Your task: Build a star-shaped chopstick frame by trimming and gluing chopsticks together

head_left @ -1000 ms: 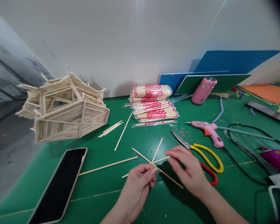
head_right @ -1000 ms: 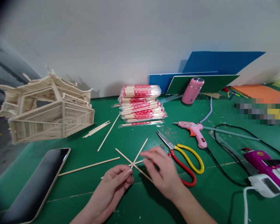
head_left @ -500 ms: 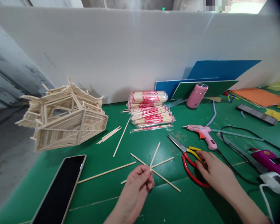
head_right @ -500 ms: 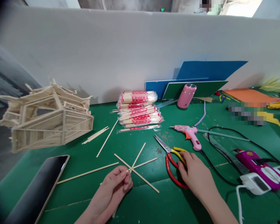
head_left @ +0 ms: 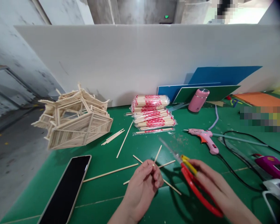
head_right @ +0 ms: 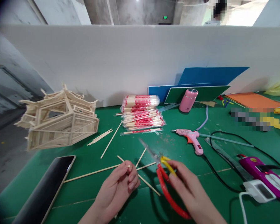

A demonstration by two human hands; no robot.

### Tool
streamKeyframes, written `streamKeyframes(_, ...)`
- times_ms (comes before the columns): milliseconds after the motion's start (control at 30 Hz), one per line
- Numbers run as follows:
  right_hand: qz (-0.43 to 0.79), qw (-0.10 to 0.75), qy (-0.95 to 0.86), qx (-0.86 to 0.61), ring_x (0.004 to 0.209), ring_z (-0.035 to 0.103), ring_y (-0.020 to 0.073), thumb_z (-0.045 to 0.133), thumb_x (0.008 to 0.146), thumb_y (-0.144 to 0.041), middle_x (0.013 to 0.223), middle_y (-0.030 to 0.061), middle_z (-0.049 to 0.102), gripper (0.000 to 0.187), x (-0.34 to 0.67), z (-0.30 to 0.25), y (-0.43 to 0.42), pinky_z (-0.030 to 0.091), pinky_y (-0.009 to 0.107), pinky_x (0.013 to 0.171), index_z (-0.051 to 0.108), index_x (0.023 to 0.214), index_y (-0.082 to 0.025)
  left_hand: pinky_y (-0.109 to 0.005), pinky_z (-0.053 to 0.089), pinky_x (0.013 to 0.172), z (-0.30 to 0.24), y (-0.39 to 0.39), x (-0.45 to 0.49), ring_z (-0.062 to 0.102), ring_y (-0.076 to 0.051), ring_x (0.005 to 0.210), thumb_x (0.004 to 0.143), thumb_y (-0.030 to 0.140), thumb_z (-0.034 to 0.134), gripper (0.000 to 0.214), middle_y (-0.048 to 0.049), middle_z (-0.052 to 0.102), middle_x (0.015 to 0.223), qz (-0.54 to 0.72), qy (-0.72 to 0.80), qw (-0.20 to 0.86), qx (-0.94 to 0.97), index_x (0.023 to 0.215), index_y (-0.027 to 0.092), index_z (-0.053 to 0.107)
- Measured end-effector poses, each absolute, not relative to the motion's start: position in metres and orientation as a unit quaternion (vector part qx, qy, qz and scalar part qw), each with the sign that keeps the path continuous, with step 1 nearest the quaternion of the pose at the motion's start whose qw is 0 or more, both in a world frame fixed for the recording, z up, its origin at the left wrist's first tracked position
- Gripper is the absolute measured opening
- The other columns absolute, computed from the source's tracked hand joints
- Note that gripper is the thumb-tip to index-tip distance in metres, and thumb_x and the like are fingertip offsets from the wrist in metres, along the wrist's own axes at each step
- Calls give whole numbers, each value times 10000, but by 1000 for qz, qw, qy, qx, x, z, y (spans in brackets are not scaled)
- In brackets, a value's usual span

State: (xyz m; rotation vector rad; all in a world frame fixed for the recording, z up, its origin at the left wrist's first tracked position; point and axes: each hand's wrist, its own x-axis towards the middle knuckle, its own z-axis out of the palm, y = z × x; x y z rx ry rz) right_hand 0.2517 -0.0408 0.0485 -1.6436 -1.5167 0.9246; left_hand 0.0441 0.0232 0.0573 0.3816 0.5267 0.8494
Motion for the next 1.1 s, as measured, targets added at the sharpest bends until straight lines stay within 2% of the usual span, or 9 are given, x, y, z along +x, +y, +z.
streamKeyframes(133,436,349,-591,-582,1005,552,203,524,699,-150,1157,83,539,465,219,45,-48,472,277,809,405,1139,-235,-248,283,548,53,23,43,387,-88,489,787,210,451,157,20,430,551,402,244,867,166,637,165,444)
streamKeyframes(267,396,322,-609,-607,817,610,200,603,645,-213,1001,88,591,488,207,40,-49,508,273,707,401,1089,-210,-246,281,543,49,23,38,401,-92,493,793,212,443,162,15,440,547,403,239,871,147,641,159,458)
streamKeyframes(467,335,224,-656,-638,710,589,189,598,655,-277,872,67,583,532,210,41,-47,508,291,629,308,1095,-202,-241,278,540,48,24,35,403,-89,496,793,200,449,178,12,448,546,409,231,873,130,622,155,466)
streamKeyframes(567,299,177,-675,-650,771,587,236,587,659,-328,901,104,570,521,210,39,-48,502,346,642,310,1077,-188,-240,287,546,47,24,34,411,-90,503,777,209,487,149,14,459,550,416,236,869,129,637,159,481)
streamKeyframes(667,267,171,-694,-646,861,575,271,589,652,-335,968,132,553,539,209,34,-51,491,381,697,312,1093,-195,-239,293,544,45,23,33,416,-93,499,763,238,528,124,20,459,537,420,241,864,140,667,167,495)
streamKeyframes(800,257,168,-695,-650,833,584,267,589,645,-323,957,119,556,520,207,31,-52,496,384,679,338,1088,-216,-235,296,545,43,21,33,422,-91,491,778,277,532,160,26,454,536,422,236,863,148,667,173,483)
streamKeyframes(1100,305,139,-670,-662,799,560,246,578,648,-353,930,112,549,478,200,40,-50,488,385,674,366,1041,-183,-226,303,546,43,18,34,437,-87,493,784,259,533,146,28,459,543,426,237,860,148,675,171,492)
